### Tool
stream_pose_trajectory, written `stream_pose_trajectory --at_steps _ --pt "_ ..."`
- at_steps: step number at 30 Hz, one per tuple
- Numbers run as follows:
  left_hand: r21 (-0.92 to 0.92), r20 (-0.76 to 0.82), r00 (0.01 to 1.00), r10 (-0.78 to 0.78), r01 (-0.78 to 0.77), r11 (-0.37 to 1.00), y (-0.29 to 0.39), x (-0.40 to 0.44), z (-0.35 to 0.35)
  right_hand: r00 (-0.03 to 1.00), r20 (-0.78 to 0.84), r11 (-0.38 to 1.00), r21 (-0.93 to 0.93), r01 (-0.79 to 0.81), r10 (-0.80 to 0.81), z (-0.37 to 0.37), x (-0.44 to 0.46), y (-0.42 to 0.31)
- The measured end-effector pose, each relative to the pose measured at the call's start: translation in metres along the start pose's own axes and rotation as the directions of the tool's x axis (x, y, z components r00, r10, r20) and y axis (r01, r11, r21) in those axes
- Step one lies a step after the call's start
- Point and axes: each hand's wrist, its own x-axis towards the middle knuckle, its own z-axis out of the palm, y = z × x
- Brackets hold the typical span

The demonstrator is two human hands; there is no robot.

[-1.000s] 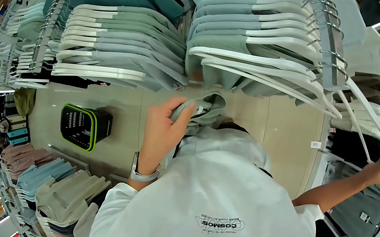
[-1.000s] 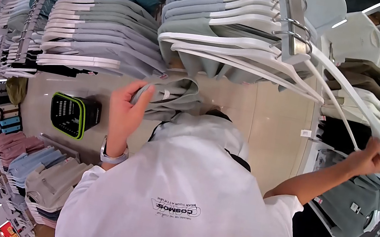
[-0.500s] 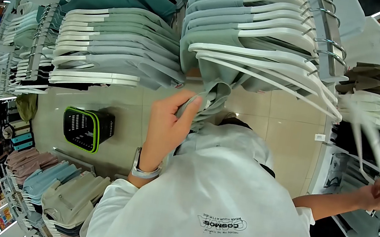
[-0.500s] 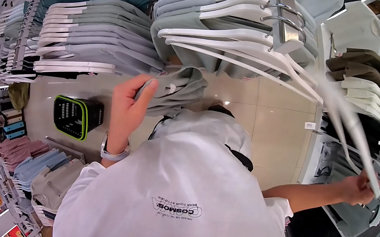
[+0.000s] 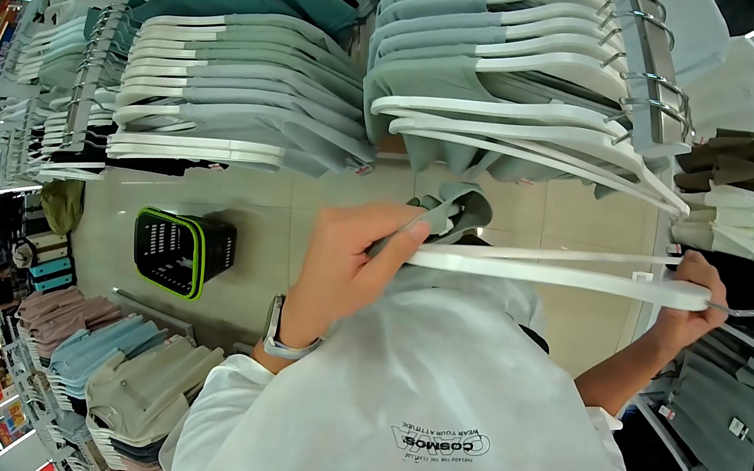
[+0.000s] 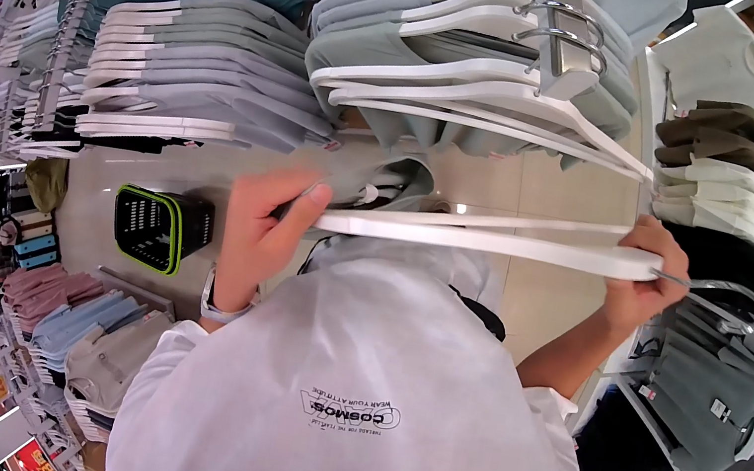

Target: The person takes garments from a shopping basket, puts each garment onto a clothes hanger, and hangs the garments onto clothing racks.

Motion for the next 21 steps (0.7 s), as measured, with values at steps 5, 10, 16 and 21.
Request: stream_pose_trajectory --at_steps 5,10,16,21 --pt "0.262 0.011 0.982 0.189 -0.185 0.947 0.009 -0.002 -0.007 0.996 0.069 0.998 0.011 -0.056 0.055 0.024 0.0 0.003" --pt "0.368 -0.054 0.928 0.369 -0.325 0.871 0.006 0.006 -0.001 0.947 0.194 0.948 0.139 -0.286 0.257 0.068 -0.008 -0.004" --pt "0.466 -0.081 0.993 0.087 -0.04 0.884 0.02 0.0 0.025 0.797 0.446 0.885 0.023 -0.465 0.407 0.129 -0.015 -0.029" --pt "0.347 -0.055 0.998 -0.035 0.052 0.936 0.019 0.003 0.018 0.897 0.408 0.973 0.075 -0.22 0.172 0.153 -0.011 -0.035"
